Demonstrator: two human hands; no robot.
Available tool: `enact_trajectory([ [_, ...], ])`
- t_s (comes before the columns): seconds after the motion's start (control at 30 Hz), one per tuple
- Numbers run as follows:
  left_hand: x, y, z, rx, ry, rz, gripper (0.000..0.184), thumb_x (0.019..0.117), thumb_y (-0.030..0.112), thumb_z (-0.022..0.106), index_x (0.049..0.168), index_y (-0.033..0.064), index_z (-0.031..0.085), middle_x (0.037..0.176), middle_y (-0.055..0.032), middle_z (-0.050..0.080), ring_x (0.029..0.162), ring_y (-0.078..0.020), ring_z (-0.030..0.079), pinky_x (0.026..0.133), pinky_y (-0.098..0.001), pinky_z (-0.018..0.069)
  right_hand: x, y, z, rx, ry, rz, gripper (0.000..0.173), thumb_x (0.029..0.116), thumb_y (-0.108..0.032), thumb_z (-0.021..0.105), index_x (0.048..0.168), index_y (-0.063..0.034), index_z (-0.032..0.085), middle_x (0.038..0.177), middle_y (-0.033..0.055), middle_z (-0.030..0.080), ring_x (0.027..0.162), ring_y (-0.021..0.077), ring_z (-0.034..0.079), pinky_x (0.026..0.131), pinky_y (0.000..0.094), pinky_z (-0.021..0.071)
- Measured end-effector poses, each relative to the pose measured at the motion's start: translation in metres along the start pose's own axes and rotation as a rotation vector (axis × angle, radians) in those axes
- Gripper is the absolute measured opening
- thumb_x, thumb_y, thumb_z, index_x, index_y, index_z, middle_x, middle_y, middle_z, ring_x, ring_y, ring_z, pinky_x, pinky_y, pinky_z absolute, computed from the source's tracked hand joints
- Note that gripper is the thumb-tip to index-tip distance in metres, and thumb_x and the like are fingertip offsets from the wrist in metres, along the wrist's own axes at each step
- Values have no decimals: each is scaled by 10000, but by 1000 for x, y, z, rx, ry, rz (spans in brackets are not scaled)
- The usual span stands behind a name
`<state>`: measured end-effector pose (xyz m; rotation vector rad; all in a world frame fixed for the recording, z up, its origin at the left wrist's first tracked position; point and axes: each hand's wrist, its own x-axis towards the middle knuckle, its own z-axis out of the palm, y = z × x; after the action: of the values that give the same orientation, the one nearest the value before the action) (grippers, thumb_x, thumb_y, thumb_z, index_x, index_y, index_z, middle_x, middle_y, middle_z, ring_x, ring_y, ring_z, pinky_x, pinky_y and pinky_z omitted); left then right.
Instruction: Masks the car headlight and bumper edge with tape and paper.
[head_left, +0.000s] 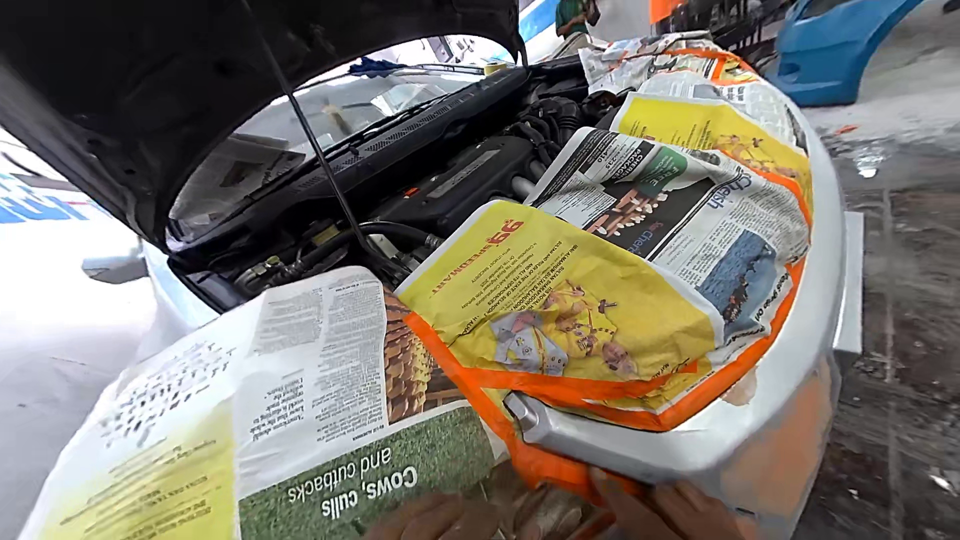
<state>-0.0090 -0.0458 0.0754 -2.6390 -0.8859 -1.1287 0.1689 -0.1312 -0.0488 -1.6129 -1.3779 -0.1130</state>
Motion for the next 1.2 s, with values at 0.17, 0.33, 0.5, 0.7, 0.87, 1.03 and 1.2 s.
enact_trajectory([
  [0.17, -7, -10, 4, -6, -57, 64, 240, 912, 385, 755, 981, 155, 771, 979, -50, 740, 1036, -214, 648, 961, -413, 442, -33, 23, -12, -11, 9, 134, 368, 1018, -137, 477, 1290, -96, 722, 900, 151, 696, 859, 339, 644, 736, 507, 527],
  [0.33, -2, -14, 26, -68, -3, 249, 242, 954, 409, 690, 1007, 185, 767, 1073, -15, 741, 1127, -204, 649, 1032, -458, 438, -30, 12, -13, -17, 92, 195, 390, 956, -115, 513, 1257, -166, 755, 899, 72, 688, 834, 219, 639, 700, 390, 541],
  [0.5, -6, -14, 65, -23, -10, 503, 329, 1008, 354, 578, 1207, 147, 739, 1300, -45, 701, 1301, -263, 605, 1161, -590, 356, -34, -15, 22, -130, 153, 206, 432, 926, -118, 535, 1319, -39, 696, 939, 144, 672, 885, 314, 656, 719, 482, 559],
  [0.7, -14, -21, 83, 201, -61, 649, 476, 1024, 465, 496, 1304, 143, 708, 1456, -85, 608, 1361, -320, 555, 1153, -666, 294, -40, -6, 16, -99, 231, 170, 458, 941, -150, 493, 1335, -223, 715, 945, 41, 650, 869, 196, 626, 698, 406, 527],
  [0.87, -6, -17, 72, -10, -108, 679, 418, 1017, 445, 527, 1029, 109, 776, 1171, -93, 737, 1197, -308, 672, 1151, -668, 331, -36, -23, 32, -113, 251, 94, 405, 922, -112, 563, 1285, -175, 731, 998, 107, 662, 917, 275, 652, 697, 463, 540],
  [1.03, -14, -21, 87, -4, -105, 777, 357, 967, 155, 574, 1298, 83, 687, 1312, -64, 704, 1282, -259, 632, 1145, -566, 398, -35, -26, 36, -244, 264, 91, 327, 886, -112, 582, 1146, -183, 766, 1125, 106, 675, 1025, 315, 647, 728, 497, 526],
  [1.2, -17, -17, 101, 51, -77, 854, 477, 915, 91, 607, 1391, 115, 625, 1349, -21, 686, 1304, -223, 613, 1141, -530, 401, -75, -41, -16, -219, 229, 269, 382, 916, -94, 602, 1275, -141, 726, 1163, 149, 696, 1050, 338, 679, 819, 576, 557],
])
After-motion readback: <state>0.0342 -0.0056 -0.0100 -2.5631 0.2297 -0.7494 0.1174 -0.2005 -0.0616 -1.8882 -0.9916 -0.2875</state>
